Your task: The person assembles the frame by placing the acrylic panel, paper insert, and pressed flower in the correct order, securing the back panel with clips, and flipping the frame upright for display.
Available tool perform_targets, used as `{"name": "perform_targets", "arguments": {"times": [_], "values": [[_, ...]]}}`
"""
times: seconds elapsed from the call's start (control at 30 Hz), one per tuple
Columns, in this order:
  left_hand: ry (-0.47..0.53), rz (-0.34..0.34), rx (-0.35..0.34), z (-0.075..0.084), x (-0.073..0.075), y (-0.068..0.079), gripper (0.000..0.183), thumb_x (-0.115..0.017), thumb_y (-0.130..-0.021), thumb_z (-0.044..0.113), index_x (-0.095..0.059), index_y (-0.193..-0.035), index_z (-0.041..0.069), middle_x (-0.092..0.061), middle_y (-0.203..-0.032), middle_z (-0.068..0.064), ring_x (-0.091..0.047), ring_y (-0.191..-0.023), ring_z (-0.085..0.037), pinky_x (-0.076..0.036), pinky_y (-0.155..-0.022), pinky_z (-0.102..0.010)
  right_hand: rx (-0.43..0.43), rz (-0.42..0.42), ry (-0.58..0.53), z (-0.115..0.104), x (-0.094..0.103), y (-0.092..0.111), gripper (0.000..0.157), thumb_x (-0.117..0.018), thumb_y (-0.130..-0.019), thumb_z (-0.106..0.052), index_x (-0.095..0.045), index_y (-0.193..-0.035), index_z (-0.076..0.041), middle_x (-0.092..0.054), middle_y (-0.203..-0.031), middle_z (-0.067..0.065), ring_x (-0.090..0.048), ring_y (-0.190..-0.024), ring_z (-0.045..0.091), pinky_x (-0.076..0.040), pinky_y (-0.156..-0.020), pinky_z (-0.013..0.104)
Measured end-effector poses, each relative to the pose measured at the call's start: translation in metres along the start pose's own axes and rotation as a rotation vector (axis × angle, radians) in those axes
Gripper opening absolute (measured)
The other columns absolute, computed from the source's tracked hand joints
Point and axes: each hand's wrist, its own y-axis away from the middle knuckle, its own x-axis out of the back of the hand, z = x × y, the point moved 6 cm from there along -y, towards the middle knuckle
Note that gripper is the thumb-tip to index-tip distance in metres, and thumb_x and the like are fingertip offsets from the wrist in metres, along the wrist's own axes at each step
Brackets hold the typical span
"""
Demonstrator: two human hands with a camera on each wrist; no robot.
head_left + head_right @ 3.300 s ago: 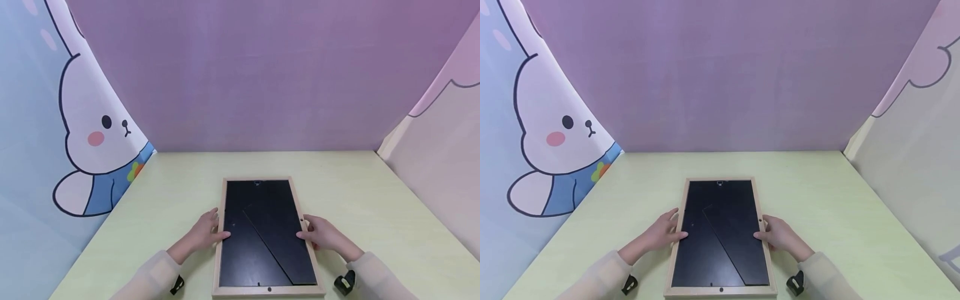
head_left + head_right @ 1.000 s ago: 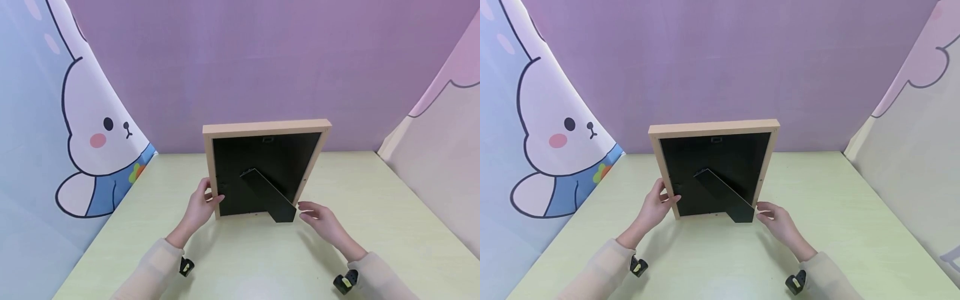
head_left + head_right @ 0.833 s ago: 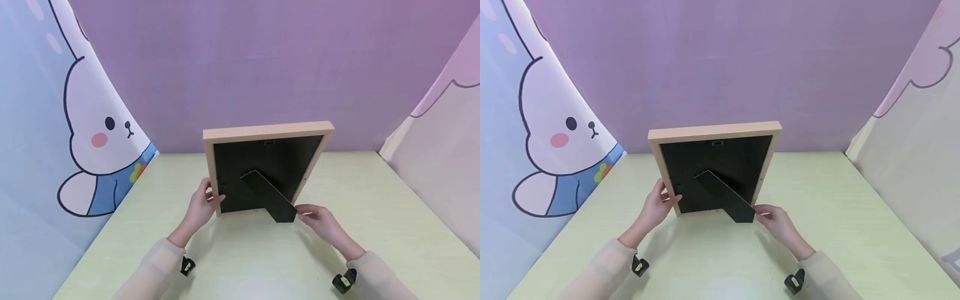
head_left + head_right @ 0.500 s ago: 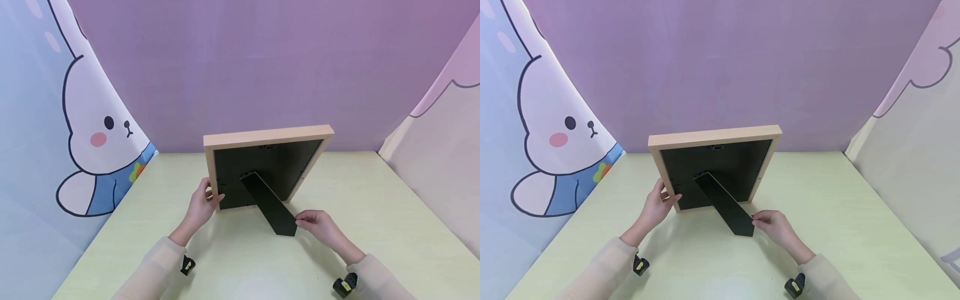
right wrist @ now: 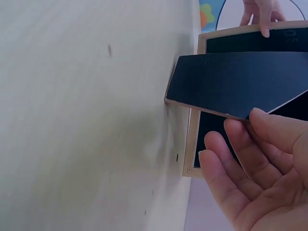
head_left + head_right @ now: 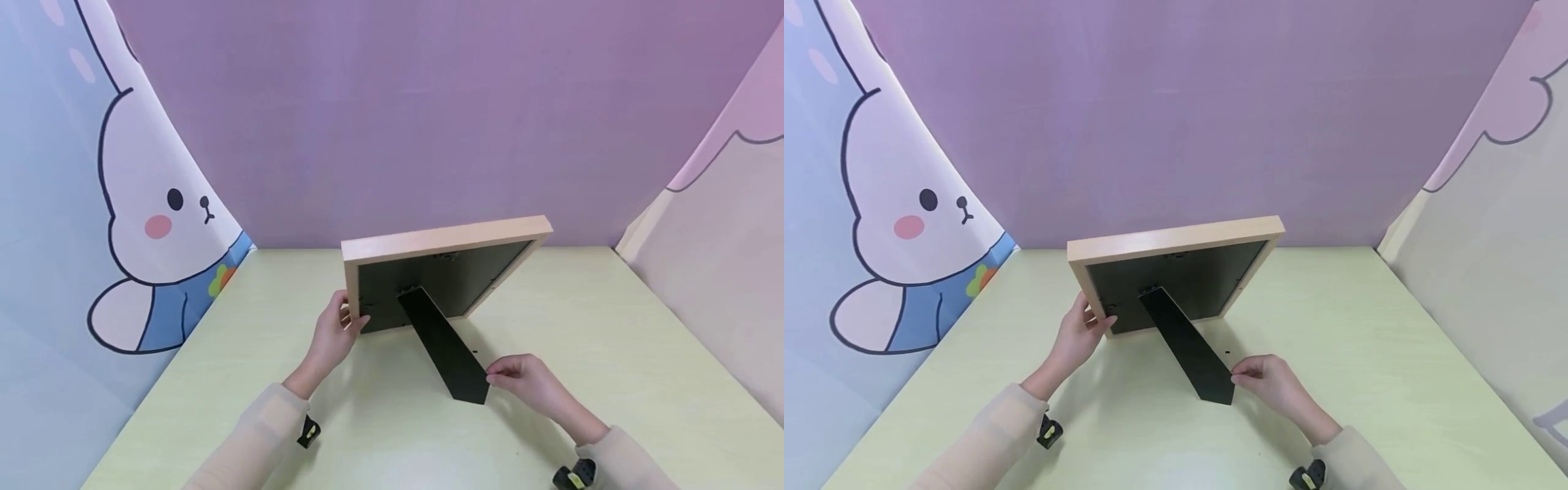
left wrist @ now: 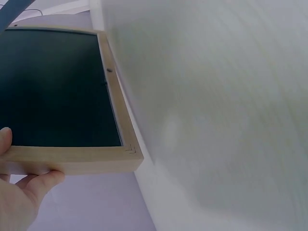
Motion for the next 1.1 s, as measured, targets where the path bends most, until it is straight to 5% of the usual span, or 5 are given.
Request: {"name": "perform_targets", "arguments": {"times": [0.13, 0.3, 1.1], "values": [[-0.025, 0.016, -0.027, 0.002, -0.001, 0.000, 0.034, -0.063, -0.080, -0.012, -0.047, -0.108, -0.002, -0.053, -0.102, -0.018, -0.057, -0.100, -0.040, -0.046, -0.085, -0.048, 0.006, -0.038, -0.010, -0.001, -0.001, 0.004, 0.009, -0.066, -0.084, -0.007, -0.069, -0.087, 0.001, -0.067, -0.083, 0.005, -0.060, -0.073, 0.007, -0.050, -0.066, 0.024], [-0.043, 0.030, -0.036, -0.018, -0.005, -0.002, 0.035, -0.065, -0.081, -0.008, -0.049, -0.110, 0.002, -0.056, -0.105, -0.014, -0.058, -0.100, -0.035, -0.046, -0.085, -0.045, -0.013, -0.092, -0.009, -0.003, -0.001, 0.010, 0.011, -0.066, -0.084, -0.010, -0.069, -0.088, 0.000, -0.067, -0.082, 0.003, -0.060, -0.074, 0.007, -0.050, -0.066, 0.025], [-0.155, 0.045, -0.026, -0.026, -0.016, 0.003, 0.031, -0.067, -0.079, -0.007, -0.050, -0.104, 0.002, -0.058, -0.109, -0.012, -0.055, -0.102, -0.028, -0.047, -0.085, -0.042, 0.020, -0.281, -0.106, -0.004, -0.004, 0.026, 0.008, -0.064, -0.084, -0.008, -0.067, -0.084, 0.000, -0.067, -0.078, 0.005, -0.059, -0.071, 0.007, -0.049, -0.065, 0.025]]}}
